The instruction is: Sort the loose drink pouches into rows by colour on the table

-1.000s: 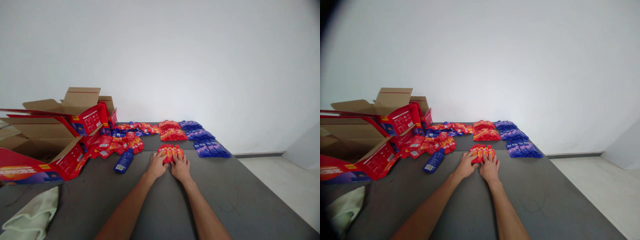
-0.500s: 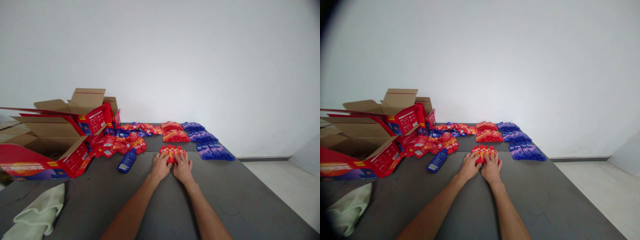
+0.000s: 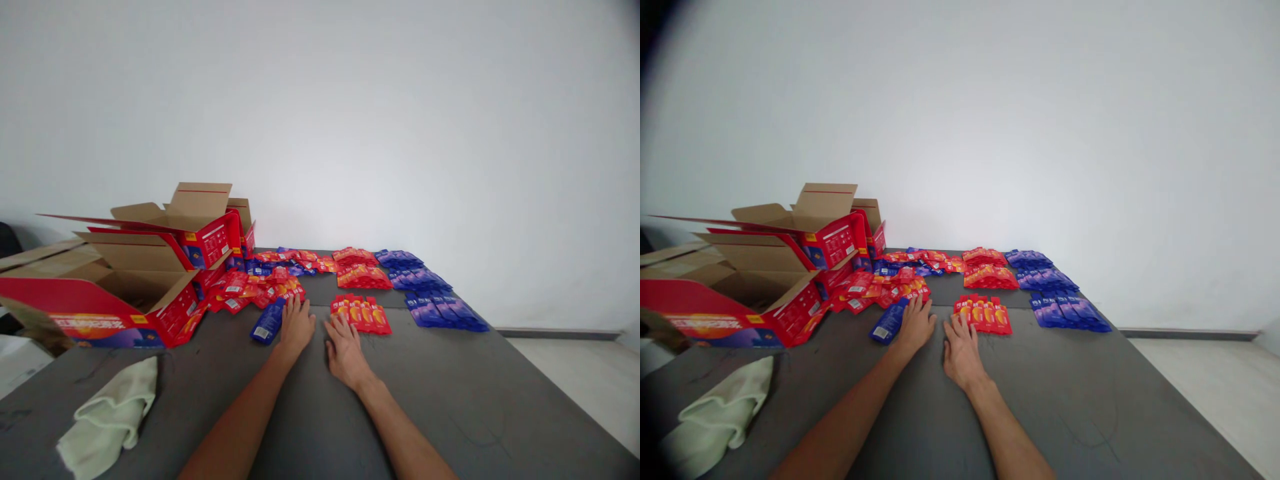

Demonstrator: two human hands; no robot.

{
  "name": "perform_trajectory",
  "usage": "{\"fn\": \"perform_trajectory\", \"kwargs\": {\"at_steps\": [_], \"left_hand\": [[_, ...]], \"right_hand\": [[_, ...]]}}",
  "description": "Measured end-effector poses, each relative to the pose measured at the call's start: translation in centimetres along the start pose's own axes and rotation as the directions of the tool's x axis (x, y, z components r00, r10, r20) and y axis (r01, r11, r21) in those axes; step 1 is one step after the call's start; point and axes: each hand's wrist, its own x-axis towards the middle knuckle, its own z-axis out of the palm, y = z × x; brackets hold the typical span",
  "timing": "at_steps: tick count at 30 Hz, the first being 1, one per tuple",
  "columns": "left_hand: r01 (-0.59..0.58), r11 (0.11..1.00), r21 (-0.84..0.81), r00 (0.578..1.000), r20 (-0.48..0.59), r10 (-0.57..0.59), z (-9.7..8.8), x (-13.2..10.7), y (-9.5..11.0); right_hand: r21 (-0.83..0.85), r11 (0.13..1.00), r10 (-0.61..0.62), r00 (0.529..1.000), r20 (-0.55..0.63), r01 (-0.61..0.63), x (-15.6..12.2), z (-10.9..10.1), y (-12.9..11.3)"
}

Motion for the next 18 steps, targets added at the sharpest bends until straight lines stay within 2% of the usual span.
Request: {"fn": "perform_trajectory", "kwargs": {"at_steps": [5,11,18], "left_hand": [[0.053,0.997,0.052,0.994,0.097,-0.058,0.5,0.1,-1.0],[0.039,0.999,0.02,0.987,0.153,-0.042,0.2,-2.0,-0.6],[-0.071,0.994,-0.088,0.996,0.041,0.075,-2.2,-6.0,0.1]], "right_hand": [[0.008,1.0,-0.012,1.0,0.005,0.012,0.0,0.2,0.2],[0.012,0.999,-0.035,0.999,0.007,0.035,-0.1,0.6,0.3],[0.047,0.996,-0.072,0.997,0.008,0.071,-0.2,0.8,0.1]]}}
